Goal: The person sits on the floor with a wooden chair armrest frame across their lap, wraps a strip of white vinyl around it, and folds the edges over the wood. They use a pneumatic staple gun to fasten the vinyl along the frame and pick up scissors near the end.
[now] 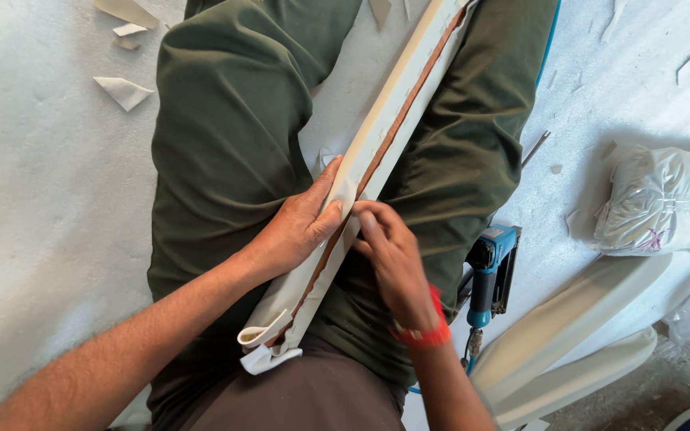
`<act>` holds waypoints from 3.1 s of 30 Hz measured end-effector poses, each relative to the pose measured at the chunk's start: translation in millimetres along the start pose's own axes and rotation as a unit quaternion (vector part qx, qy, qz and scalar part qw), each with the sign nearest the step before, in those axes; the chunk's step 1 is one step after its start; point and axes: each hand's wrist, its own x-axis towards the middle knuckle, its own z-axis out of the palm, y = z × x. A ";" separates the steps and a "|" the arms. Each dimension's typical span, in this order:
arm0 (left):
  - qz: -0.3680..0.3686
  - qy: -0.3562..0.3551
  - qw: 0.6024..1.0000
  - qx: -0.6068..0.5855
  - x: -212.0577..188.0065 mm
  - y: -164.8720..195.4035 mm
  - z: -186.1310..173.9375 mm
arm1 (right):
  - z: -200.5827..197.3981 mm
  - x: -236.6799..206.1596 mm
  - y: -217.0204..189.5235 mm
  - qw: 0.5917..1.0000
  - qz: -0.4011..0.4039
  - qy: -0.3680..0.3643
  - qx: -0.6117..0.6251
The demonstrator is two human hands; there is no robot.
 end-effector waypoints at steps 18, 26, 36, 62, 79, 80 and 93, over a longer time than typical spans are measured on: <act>-0.036 -0.027 0.999 -0.027 4.6 -5.1 -1.0 | -228.5 -51.4 50.1 0.835 0.014 0.313 -0.453; -0.011 -0.014 1.000 -0.023 7.8 -10.3 0.9 | -178.4 -114.3 -56.1 0.946 -0.014 0.228 -0.230; -0.032 -0.021 0.998 -0.056 1.3 -4.5 -6.7 | -39.3 -26.0 -119.0 0.908 0.061 -0.050 -0.412; -0.025 -0.032 0.998 -0.051 1.6 -11.6 -4.4 | -28.3 -0.7 -130.9 0.882 -0.017 -0.105 -0.459; -0.020 -0.047 0.998 -0.027 4.7 -16.2 -5.0 | -21.0 -24.7 -119.1 0.891 -0.005 -0.131 -0.436; -0.023 -0.049 0.998 -0.032 4.8 -16.5 -4.8 | -20.5 -24.3 -118.8 0.886 -0.019 -0.132 -0.445; -0.164 -0.053 0.956 -0.238 -3.1 -18.8 -12.4 | -125.6 -88.7 -94.3 0.906 0.090 0.228 -0.344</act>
